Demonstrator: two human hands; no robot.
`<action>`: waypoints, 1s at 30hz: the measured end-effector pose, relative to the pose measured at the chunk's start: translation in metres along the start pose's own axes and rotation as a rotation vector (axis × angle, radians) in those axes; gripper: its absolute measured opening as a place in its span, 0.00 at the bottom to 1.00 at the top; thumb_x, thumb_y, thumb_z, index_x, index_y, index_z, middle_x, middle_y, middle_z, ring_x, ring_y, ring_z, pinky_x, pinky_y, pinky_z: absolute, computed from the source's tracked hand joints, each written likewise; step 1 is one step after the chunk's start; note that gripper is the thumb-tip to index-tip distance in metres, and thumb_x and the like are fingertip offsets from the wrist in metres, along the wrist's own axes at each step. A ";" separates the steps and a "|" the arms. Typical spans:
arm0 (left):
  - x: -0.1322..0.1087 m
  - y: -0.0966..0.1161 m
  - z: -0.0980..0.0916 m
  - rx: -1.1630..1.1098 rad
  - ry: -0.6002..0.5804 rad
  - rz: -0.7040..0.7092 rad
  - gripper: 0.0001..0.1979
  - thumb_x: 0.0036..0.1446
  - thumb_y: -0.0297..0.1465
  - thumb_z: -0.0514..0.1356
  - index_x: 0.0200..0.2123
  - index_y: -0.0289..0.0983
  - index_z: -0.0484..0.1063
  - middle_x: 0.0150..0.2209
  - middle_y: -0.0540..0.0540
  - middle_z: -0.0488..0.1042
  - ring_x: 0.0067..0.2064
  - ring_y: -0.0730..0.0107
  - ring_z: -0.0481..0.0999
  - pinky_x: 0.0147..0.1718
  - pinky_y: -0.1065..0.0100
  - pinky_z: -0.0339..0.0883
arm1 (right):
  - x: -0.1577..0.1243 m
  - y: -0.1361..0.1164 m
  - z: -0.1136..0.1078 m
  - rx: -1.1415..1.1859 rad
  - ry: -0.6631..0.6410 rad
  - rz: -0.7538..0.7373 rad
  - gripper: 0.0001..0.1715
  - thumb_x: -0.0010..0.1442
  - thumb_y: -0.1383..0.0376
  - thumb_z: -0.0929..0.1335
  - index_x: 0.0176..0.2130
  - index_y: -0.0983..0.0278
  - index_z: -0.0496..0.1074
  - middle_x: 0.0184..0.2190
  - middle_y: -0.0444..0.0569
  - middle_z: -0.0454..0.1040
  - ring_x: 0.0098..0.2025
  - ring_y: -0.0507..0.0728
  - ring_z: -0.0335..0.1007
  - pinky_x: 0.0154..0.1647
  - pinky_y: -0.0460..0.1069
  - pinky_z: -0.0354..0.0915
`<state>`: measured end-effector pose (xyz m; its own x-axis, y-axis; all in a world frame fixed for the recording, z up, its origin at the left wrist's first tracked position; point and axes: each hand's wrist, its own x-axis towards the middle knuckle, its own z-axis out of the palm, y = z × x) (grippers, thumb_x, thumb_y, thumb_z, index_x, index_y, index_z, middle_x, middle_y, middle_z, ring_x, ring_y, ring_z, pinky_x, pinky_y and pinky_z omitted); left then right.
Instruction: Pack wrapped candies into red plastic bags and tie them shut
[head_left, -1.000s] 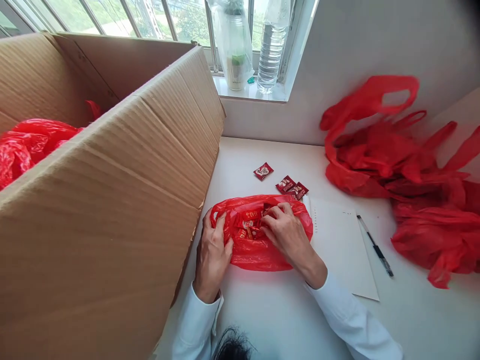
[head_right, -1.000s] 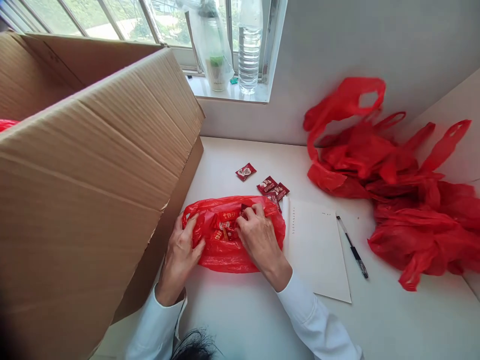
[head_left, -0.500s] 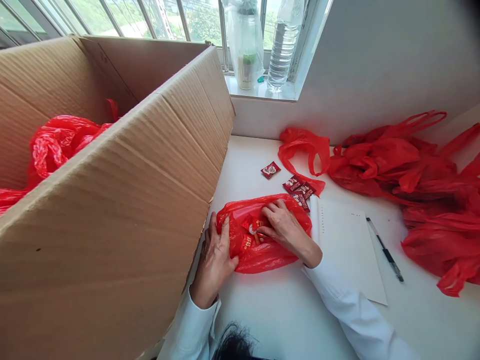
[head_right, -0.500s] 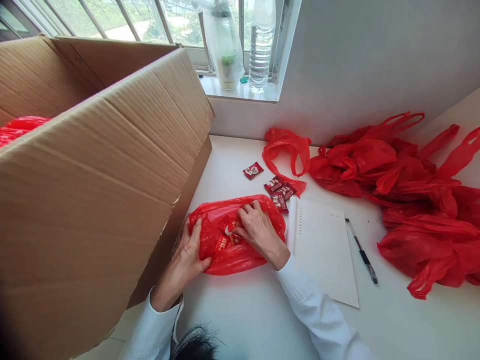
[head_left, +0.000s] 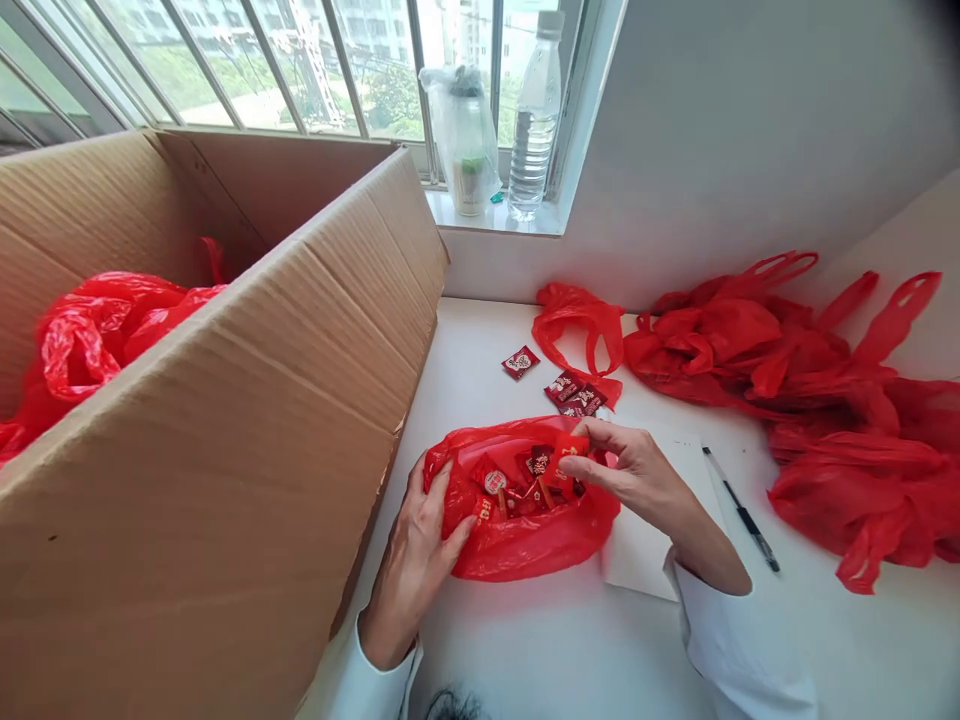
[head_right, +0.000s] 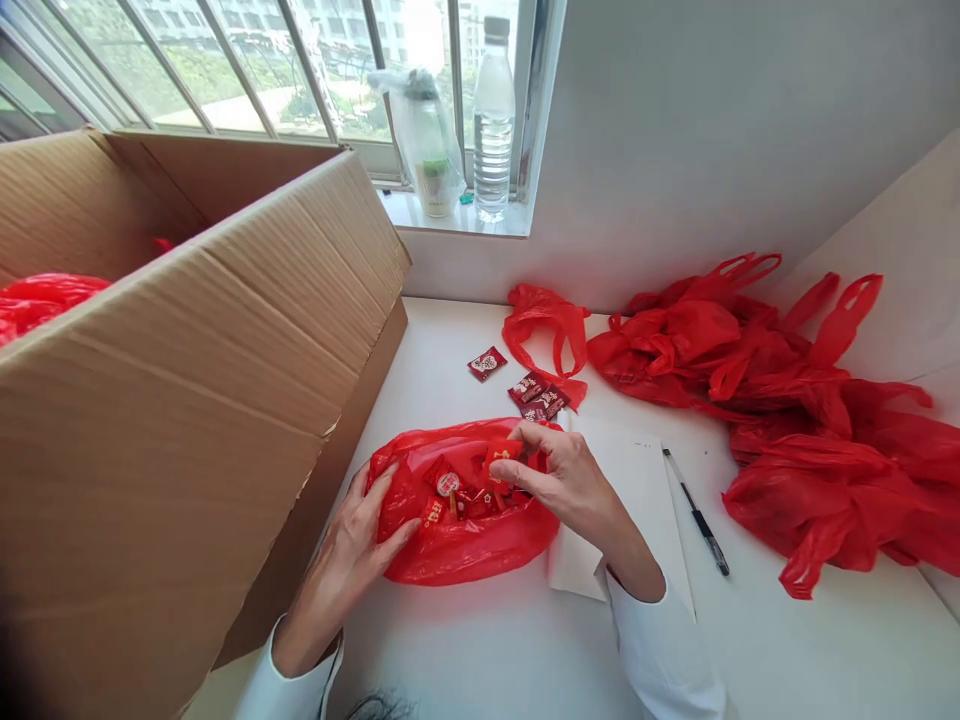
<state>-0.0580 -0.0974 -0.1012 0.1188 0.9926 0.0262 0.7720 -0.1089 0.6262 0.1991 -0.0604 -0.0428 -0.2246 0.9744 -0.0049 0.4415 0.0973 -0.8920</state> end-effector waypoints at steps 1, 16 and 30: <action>0.000 -0.001 0.002 -0.011 0.022 0.016 0.26 0.61 0.33 0.54 0.63 0.42 0.56 0.65 0.40 0.54 0.64 0.55 0.59 0.61 0.52 0.57 | 0.005 0.004 0.000 0.076 0.044 0.025 0.18 0.58 0.52 0.68 0.28 0.63 0.68 0.25 0.42 0.70 0.27 0.51 0.63 0.29 0.46 0.58; -0.001 0.008 0.007 -0.007 0.088 0.057 0.27 0.61 0.33 0.53 0.63 0.42 0.53 0.66 0.38 0.50 0.65 0.51 0.58 0.60 0.48 0.58 | -0.005 0.031 0.002 -0.346 0.114 -0.072 0.11 0.61 0.63 0.65 0.42 0.61 0.75 0.40 0.48 0.77 0.42 0.57 0.70 0.44 0.52 0.66; 0.006 0.072 0.010 0.371 0.045 0.643 0.17 0.63 0.23 0.51 0.52 0.41 0.70 0.63 0.42 0.59 0.66 0.46 0.49 0.61 0.44 0.54 | -0.054 0.048 0.016 -1.106 0.095 -0.192 0.24 0.45 0.61 0.77 0.44 0.55 0.73 0.59 0.57 0.63 0.63 0.72 0.51 0.59 0.77 0.42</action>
<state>0.0050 -0.0997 -0.0640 0.5988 0.7274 0.3351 0.7201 -0.6722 0.1723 0.2180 -0.1113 -0.0926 -0.3255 0.9308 0.1662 0.9447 0.3274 0.0167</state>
